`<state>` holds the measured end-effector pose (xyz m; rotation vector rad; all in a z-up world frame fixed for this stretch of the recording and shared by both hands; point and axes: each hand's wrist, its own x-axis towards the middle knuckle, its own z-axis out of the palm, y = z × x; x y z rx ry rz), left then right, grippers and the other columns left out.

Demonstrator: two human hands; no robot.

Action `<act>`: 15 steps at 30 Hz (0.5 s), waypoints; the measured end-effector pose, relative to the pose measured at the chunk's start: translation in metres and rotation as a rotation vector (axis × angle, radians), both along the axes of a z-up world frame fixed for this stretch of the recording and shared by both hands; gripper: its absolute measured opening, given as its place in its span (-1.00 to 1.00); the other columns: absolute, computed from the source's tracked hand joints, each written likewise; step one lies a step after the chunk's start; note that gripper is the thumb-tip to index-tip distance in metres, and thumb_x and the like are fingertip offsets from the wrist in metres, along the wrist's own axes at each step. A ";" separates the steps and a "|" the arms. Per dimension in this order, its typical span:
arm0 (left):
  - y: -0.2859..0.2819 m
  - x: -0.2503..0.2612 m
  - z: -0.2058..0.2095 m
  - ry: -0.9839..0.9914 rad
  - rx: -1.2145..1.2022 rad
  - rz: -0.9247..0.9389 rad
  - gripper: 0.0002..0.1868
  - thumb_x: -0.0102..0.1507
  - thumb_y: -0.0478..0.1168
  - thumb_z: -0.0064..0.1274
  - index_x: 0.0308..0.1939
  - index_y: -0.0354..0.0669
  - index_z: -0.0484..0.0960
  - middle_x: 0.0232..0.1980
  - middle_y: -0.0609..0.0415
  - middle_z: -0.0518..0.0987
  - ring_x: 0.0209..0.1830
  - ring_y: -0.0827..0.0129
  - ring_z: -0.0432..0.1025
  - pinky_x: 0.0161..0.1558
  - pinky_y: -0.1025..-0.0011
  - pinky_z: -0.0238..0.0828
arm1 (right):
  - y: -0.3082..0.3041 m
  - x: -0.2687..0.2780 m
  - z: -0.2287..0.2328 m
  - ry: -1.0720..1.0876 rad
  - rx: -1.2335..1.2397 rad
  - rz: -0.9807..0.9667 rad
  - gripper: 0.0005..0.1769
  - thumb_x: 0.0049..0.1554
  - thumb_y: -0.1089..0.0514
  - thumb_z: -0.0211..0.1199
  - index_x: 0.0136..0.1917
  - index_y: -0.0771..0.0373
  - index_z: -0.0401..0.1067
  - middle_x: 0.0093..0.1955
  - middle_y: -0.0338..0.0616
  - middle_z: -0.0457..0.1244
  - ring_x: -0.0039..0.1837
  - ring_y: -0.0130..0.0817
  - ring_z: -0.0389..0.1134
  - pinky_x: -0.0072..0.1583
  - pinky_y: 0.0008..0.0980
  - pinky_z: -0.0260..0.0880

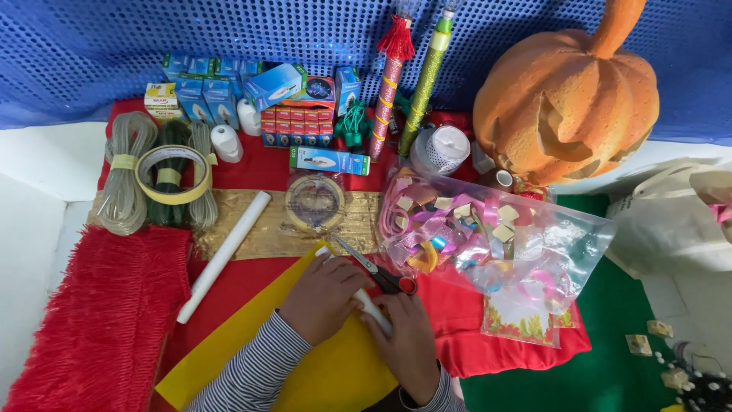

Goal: Wrapping a yellow sheet of paper around a white tube and folding the edges to secure it as part of a handicraft packing process.

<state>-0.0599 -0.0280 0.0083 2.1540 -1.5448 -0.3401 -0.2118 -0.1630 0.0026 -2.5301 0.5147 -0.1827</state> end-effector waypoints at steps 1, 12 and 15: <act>0.000 -0.002 -0.002 0.003 0.001 0.000 -0.67 0.29 -0.13 0.10 0.14 0.02 0.61 0.13 0.10 0.60 0.25 0.10 0.33 0.43 -0.15 0.01 | 0.001 -0.001 0.001 0.003 0.001 0.000 -0.69 0.18 -0.17 0.29 -0.02 0.09 0.48 -0.09 -0.24 0.34 0.00 -0.20 0.28 -0.03 -0.15 0.32; -0.001 -0.004 -0.012 -0.056 0.025 0.027 -0.75 0.29 -0.11 0.14 0.03 0.04 0.75 -0.03 0.09 0.59 0.13 0.10 0.33 0.23 0.05 0.21 | 0.003 -0.009 0.008 0.042 0.087 0.009 -0.62 0.20 -0.10 0.25 0.19 0.10 0.46 0.04 -0.13 0.30 0.05 -0.18 0.38 -0.07 -0.18 0.45; -0.001 -0.004 -0.006 -0.055 0.067 0.014 -0.73 0.30 -0.16 0.11 0.07 0.03 0.74 -0.04 0.06 0.56 0.15 0.07 0.32 0.23 0.04 0.23 | 0.003 -0.012 0.005 0.024 0.058 0.046 -0.61 0.22 -0.09 0.24 0.23 0.09 0.47 0.01 -0.13 0.28 0.02 -0.18 0.35 -0.04 -0.18 0.43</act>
